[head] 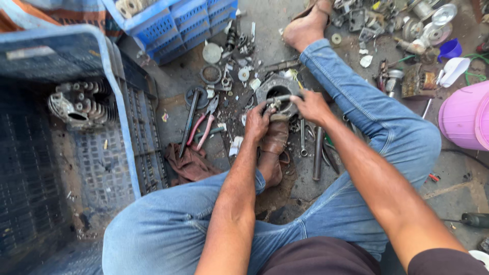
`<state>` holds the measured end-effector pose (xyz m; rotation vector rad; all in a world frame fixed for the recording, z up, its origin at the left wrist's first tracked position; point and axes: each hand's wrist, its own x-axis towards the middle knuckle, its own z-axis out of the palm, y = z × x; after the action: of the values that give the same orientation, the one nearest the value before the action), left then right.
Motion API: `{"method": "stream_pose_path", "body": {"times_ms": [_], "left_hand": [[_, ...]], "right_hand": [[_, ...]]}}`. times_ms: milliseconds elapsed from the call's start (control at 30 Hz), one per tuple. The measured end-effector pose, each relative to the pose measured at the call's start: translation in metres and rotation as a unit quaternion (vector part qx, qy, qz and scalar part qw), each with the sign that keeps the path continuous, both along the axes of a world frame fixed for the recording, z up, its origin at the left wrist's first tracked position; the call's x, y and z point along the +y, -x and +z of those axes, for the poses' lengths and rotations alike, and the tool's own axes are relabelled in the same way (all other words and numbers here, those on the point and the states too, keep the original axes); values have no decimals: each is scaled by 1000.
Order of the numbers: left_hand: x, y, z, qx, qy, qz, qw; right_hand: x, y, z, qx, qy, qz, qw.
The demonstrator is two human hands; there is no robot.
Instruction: The person sits on the floor and uses a wrench to tighten a bolt on a metal part held in a vise. They repeatedly adjust the part and the wrench, occasionally picking up other small metal pieces from the surrounding area.
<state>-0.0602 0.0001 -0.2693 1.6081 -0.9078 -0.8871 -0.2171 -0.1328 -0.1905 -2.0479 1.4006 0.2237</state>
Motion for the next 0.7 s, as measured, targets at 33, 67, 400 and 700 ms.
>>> {"method": "stream_pose_path", "body": {"times_ms": [33, 67, 400, 700], "left_hand": [[-1, -1, 1, 5, 9, -4, 1000], [-2, -1, 2, 8, -4, -7, 1000], [0, -1, 9, 4, -4, 8, 1000], [-2, -2, 18, -36, -30, 1, 999]], "right_hand": [[-9, -10, 3, -39, -34, 1, 999], [-12, -18, 2, -35, -53, 6, 998], [-9, -37, -23, -76, -186, -27, 979], [-4, -27, -38, -137, -194, -37, 971]]}}
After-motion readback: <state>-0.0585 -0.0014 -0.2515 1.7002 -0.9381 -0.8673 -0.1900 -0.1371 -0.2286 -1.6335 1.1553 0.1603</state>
